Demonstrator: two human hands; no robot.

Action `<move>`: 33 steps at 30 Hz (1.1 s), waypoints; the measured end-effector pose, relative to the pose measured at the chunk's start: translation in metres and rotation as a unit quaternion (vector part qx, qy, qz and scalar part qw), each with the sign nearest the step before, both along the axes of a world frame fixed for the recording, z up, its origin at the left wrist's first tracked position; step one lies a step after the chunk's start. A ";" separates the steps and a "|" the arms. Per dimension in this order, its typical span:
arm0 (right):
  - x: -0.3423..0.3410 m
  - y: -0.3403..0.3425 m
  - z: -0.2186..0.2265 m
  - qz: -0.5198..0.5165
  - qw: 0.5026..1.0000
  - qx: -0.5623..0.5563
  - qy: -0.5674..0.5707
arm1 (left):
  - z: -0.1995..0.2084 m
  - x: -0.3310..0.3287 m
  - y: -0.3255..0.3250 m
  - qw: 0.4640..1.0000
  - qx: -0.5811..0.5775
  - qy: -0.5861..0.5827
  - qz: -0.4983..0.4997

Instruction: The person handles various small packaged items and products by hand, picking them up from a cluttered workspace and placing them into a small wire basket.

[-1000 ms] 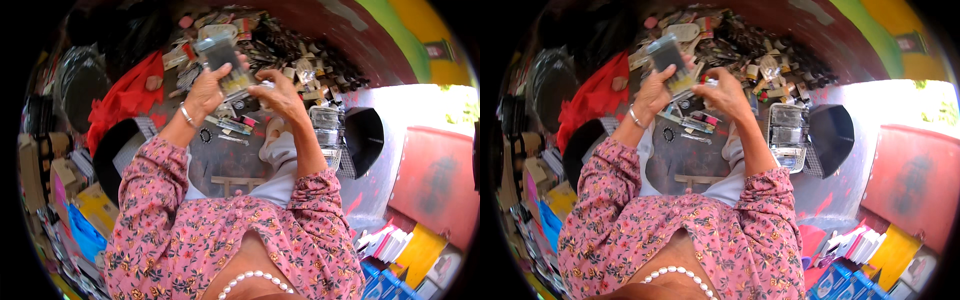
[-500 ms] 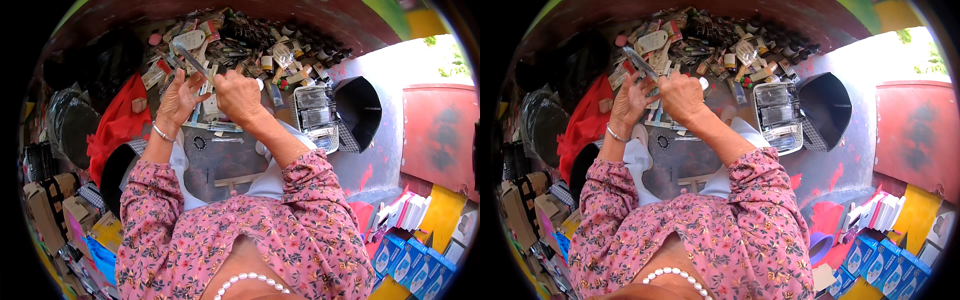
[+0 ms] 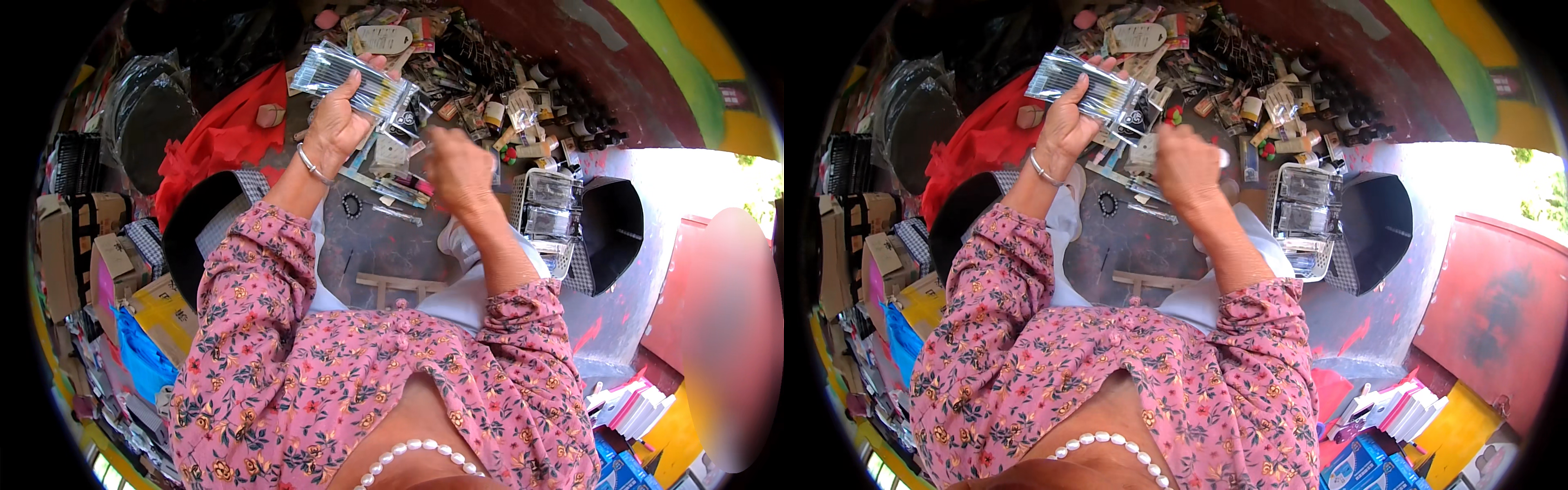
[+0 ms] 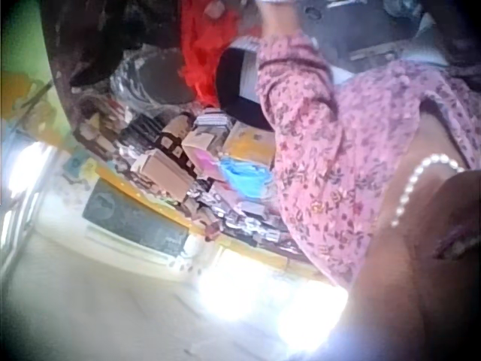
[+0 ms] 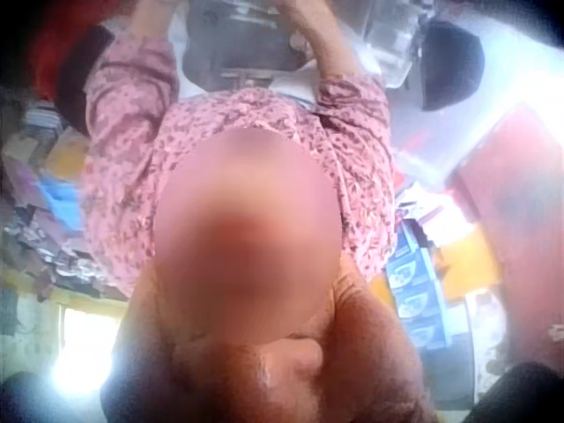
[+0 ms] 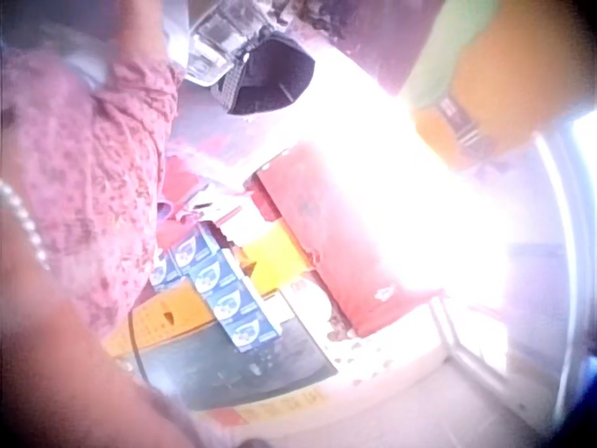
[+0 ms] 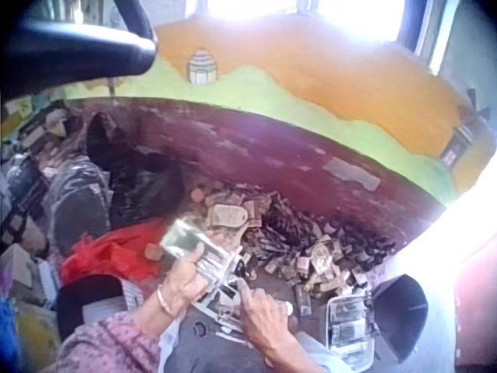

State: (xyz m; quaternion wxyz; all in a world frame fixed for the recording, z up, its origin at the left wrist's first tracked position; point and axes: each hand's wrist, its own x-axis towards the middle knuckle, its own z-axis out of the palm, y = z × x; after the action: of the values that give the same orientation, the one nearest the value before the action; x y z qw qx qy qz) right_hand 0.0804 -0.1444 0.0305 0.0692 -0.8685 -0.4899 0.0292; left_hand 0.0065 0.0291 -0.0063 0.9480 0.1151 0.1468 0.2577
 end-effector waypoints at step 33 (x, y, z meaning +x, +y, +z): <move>0.078 0.043 -0.003 -0.013 0.906 0.416 0.076 | 0.028 -0.012 -0.060 0.883 0.233 0.070 -0.401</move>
State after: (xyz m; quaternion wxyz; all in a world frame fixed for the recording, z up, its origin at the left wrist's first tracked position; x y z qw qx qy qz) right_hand 0.1589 -0.1014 0.0275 0.4618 -0.7622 -0.4393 -0.1128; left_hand -0.0058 -0.0309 0.0213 0.9035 0.3997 0.0900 -0.1261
